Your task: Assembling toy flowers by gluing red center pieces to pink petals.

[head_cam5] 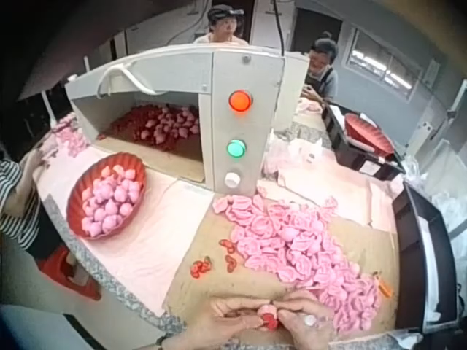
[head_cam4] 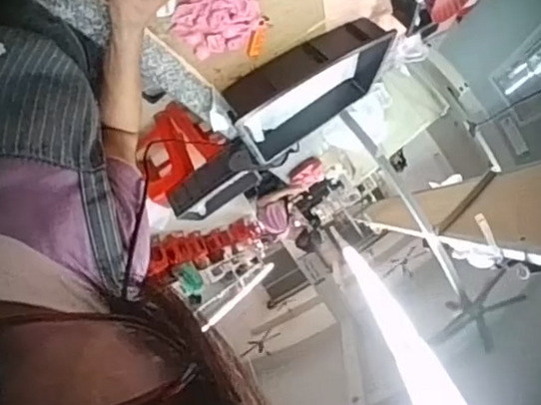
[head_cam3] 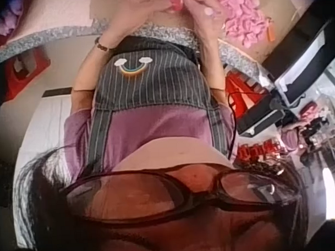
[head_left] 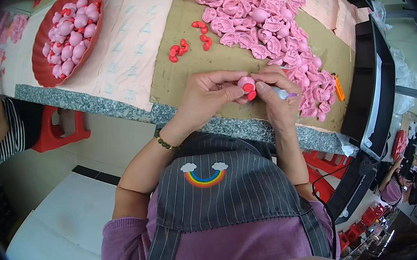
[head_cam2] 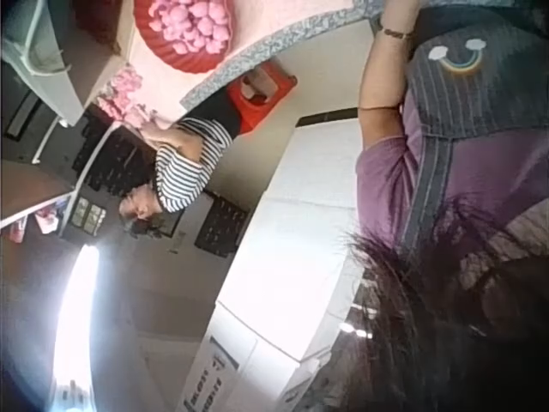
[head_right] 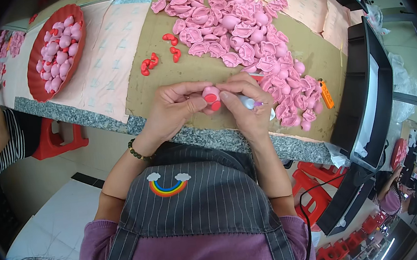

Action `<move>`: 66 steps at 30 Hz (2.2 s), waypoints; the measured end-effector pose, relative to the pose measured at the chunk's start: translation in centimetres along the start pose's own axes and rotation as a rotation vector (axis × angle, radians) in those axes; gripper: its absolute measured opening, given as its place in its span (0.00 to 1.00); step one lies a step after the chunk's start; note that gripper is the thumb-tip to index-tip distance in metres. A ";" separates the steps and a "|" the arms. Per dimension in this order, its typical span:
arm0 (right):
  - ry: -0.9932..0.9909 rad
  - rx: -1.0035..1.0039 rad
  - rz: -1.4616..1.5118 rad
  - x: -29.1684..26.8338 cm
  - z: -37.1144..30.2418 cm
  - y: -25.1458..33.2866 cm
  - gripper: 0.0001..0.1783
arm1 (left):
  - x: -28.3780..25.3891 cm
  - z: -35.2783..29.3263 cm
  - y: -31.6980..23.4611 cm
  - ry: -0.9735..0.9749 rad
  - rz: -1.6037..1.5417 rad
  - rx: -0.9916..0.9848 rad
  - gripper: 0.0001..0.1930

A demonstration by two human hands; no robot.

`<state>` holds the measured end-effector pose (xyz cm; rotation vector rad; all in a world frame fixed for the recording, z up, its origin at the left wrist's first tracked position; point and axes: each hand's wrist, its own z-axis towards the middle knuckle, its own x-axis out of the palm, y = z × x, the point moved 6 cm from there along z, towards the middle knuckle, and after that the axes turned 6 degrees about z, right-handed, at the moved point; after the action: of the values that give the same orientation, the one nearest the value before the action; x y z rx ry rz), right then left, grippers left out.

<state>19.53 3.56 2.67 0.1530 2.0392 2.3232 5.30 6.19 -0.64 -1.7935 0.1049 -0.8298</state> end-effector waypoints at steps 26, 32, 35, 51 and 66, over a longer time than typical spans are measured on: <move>0.039 0.218 -0.106 -0.8 0.2 -0.3 0.06 | 0.0 1.2 -0.8 -0.029 0.214 -0.150 0.13; 0.035 0.204 -0.111 -0.9 0.2 -0.3 0.06 | 0.1 1.2 -0.9 -0.019 0.223 -0.159 0.13; 0.042 0.203 -0.120 -0.8 0.2 -0.3 0.06 | 0.0 1.2 -0.8 -0.021 0.223 -0.161 0.13; 0.044 0.190 -0.093 -0.9 -0.2 -0.2 0.06 | 0.3 1.0 -0.3 -0.015 0.197 -0.134 0.13; 0.080 -0.149 -0.214 -1.0 -0.3 0.1 0.13 | 2.4 0.6 -1.8 -0.101 0.787 0.381 0.16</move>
<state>20.54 3.18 2.65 -0.1584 1.8029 2.3675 6.86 6.28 2.01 -1.2663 0.5140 -0.1716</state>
